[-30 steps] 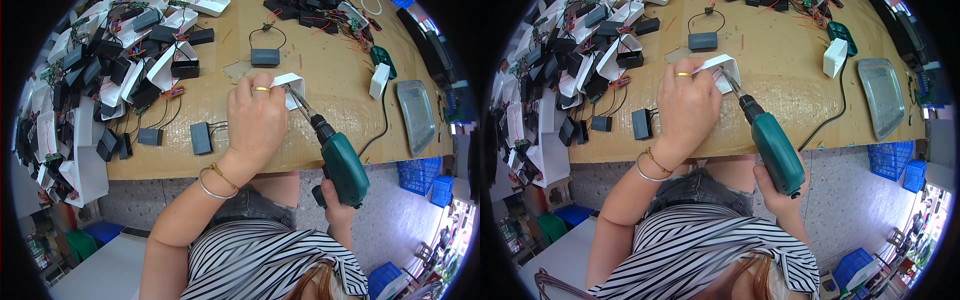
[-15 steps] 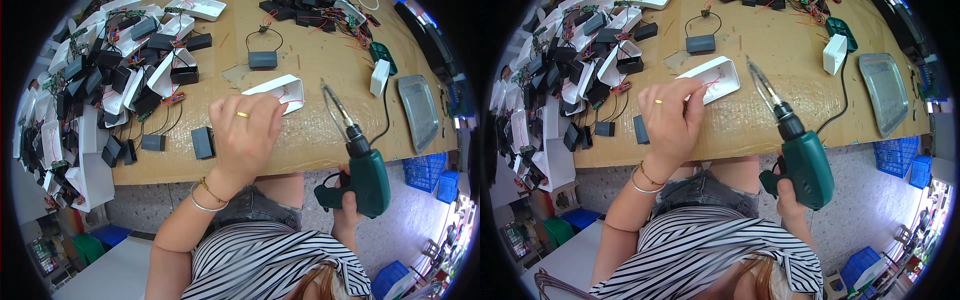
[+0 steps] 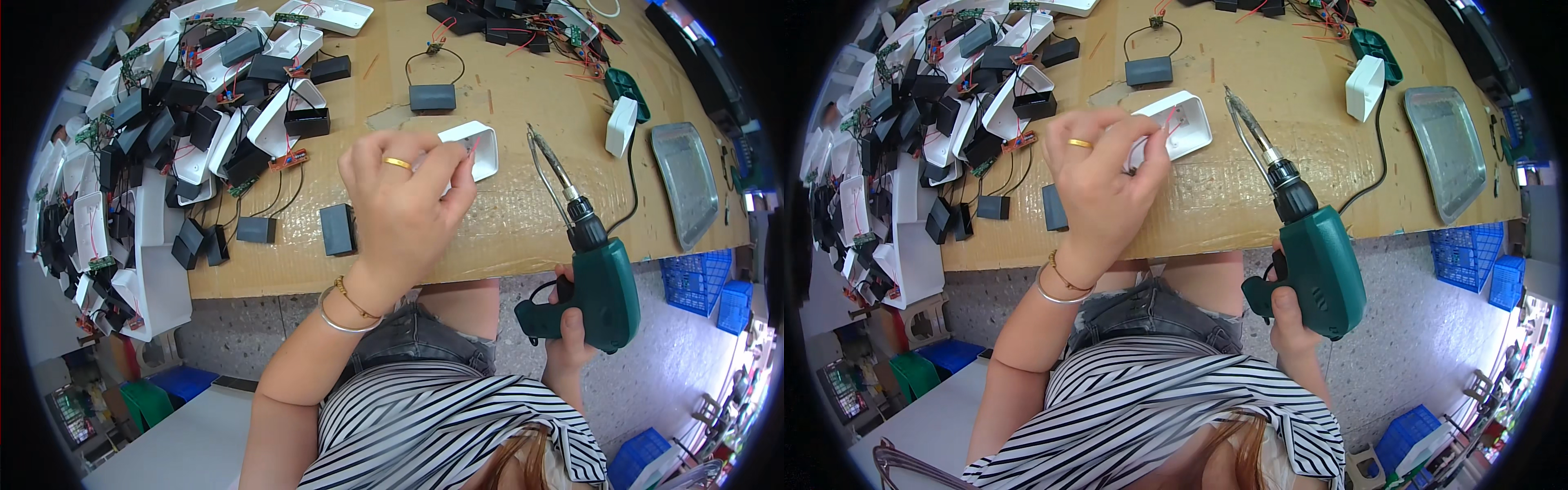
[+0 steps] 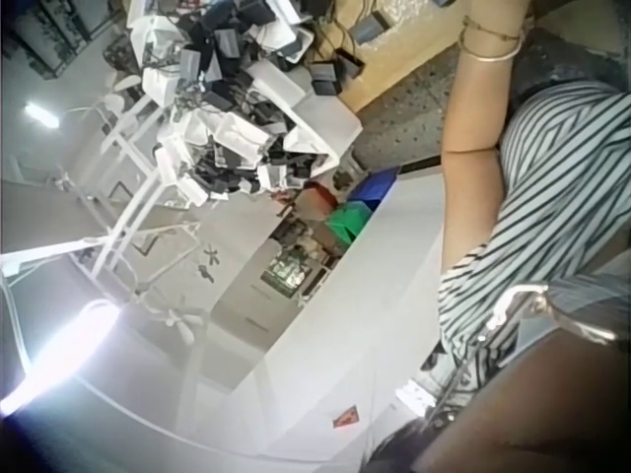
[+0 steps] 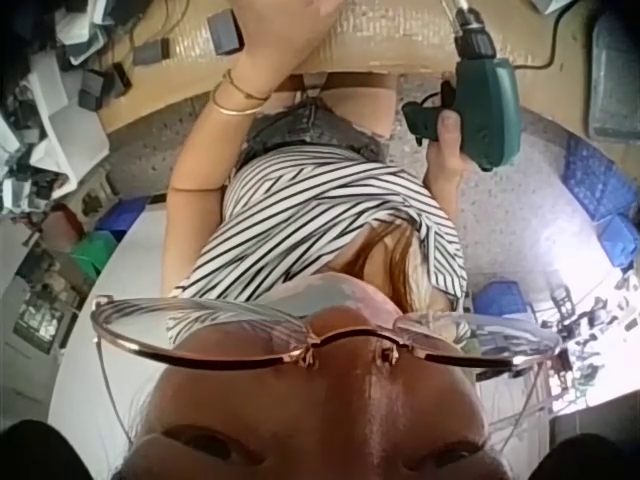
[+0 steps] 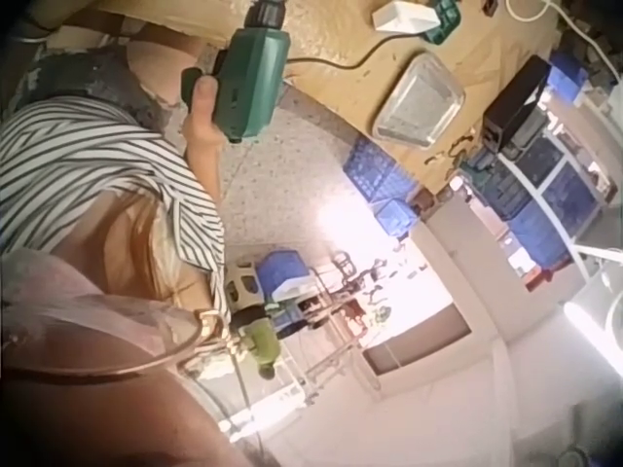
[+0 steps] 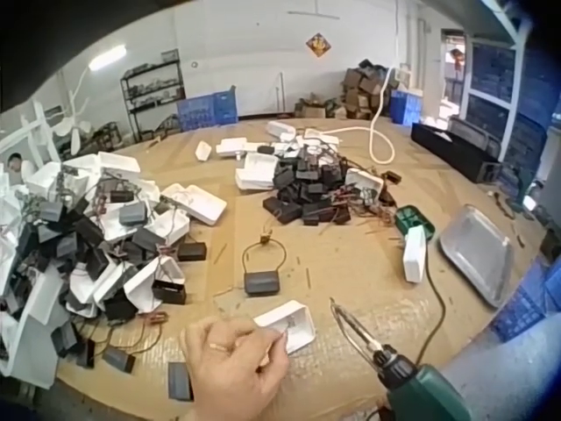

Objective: Manually assembling electronic components into small plastic boxes using a soldering iron.

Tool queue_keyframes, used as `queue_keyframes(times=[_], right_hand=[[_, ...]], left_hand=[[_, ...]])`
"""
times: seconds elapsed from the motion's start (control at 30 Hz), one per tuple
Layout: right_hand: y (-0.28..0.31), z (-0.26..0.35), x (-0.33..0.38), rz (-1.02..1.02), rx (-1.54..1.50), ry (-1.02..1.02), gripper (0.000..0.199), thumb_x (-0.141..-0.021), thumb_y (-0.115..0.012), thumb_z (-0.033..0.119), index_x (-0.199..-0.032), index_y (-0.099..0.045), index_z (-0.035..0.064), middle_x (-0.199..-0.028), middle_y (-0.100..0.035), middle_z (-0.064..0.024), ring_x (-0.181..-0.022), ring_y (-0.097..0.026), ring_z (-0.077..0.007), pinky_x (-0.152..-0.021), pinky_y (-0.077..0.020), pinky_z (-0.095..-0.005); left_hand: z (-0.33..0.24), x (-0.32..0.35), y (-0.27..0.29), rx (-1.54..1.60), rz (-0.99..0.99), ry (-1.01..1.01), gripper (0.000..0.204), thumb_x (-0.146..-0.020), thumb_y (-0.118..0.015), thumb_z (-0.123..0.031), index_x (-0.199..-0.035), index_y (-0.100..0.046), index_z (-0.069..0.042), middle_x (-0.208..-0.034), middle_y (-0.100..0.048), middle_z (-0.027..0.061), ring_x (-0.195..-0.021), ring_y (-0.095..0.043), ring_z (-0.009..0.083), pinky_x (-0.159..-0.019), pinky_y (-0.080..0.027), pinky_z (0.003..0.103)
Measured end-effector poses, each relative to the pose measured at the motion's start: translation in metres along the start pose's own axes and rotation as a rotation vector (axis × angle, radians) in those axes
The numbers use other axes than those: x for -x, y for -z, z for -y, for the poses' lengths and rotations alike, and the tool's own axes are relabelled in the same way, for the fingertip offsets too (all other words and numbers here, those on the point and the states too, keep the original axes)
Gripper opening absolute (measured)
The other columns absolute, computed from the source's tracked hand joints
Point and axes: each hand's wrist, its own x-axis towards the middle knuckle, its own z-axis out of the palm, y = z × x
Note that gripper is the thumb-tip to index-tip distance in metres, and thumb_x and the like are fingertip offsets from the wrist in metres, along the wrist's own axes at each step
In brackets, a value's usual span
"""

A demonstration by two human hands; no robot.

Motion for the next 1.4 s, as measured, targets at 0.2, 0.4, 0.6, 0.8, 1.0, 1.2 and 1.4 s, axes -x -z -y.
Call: queue_keyframes(times=[0.2,0.4,0.6,0.8,1.0,1.2,1.4], right_hand=[[0.003,-0.002,0.008,0.085,0.091,-0.088,0.061,-0.076,-0.068,0.029,-0.122,-0.045,-0.0039,-0.107,-0.059,-0.0165,-0.083,-0.056,-0.0158,-0.070,-0.0453,-0.0266],[0.013,-0.013,0.010,0.134,0.153,-0.087,0.061,-0.075,-0.069,0.026,-0.124,-0.045,-0.0018,-0.110,-0.059,-0.0174,-0.081,-0.057,-0.0135,-0.072,-0.0461,-0.0267],[0.011,-0.009,0.009,0.122,0.152,-0.128,0.060,-0.075,-0.069,0.025,-0.123,-0.046,-0.0028,-0.107,-0.060,-0.0167,-0.079,-0.057,-0.0133,-0.071,-0.0464,-0.0264],[0.011,-0.013,0.006,0.151,0.170,-0.078,0.060,-0.075,-0.069,0.025,-0.122,-0.046,-0.0034,-0.105,-0.060,-0.0155,-0.078,-0.056,-0.0129,-0.069,-0.0459,-0.0253],[0.007,-0.007,0.007,0.124,0.108,-0.110,0.060,-0.075,-0.070,0.026,-0.122,-0.046,-0.0030,-0.105,-0.060,-0.0146,-0.078,-0.056,-0.0127,-0.069,-0.0456,-0.0253],[0.010,-0.011,0.010,0.116,0.146,-0.109,0.061,-0.075,-0.070,0.027,-0.122,-0.046,-0.0027,-0.106,-0.060,-0.0143,-0.077,-0.055,-0.0125,-0.068,-0.0453,-0.0251],[0.007,-0.008,0.009,0.111,0.127,-0.125,0.062,-0.075,-0.070,0.028,-0.124,-0.045,-0.0023,-0.106,-0.059,-0.0143,-0.077,-0.055,-0.0128,-0.067,-0.0452,-0.0244]], left_hand=[[0.007,0.008,-0.017,0.062,0.125,0.064,0.011,-0.066,-0.065,-0.002,-0.069,-0.055,-0.002,-0.099,-0.053,0.0088,-0.087,-0.048,0.0270,-0.075,-0.038,0.041],[0.005,0.007,-0.020,0.002,0.186,0.044,0.011,-0.064,-0.065,-0.002,-0.073,-0.058,0.000,-0.098,-0.052,0.0091,-0.090,-0.047,0.0278,-0.077,-0.038,0.040],[0.005,0.008,-0.021,0.026,0.197,0.062,0.012,-0.064,-0.064,-0.001,-0.073,-0.058,0.000,-0.099,-0.052,0.0089,-0.092,-0.047,0.0280,-0.078,-0.038,0.040],[0.008,0.011,-0.019,0.063,0.188,0.041,0.012,-0.064,-0.064,0.000,-0.074,-0.058,0.000,-0.098,-0.052,0.0087,-0.092,-0.047,0.0281,-0.078,-0.039,0.039],[0.007,0.011,-0.015,0.128,0.167,0.080,0.011,-0.065,-0.065,0.000,-0.074,-0.059,0.000,-0.100,-0.055,0.0097,-0.092,-0.049,0.0298,-0.081,-0.040,0.040],[0.008,0.009,-0.014,0.119,0.143,0.106,0.009,-0.065,-0.064,0.001,-0.072,-0.058,0.001,-0.099,-0.056,0.0118,-0.090,-0.050,0.0314,-0.078,-0.043,0.039],[0.005,0.012,-0.016,0.104,0.140,0.106,0.008,-0.067,-0.065,0.001,-0.072,-0.059,-0.001,-0.100,-0.056,0.0111,-0.089,-0.051,0.0306,-0.075,-0.044,0.037]])
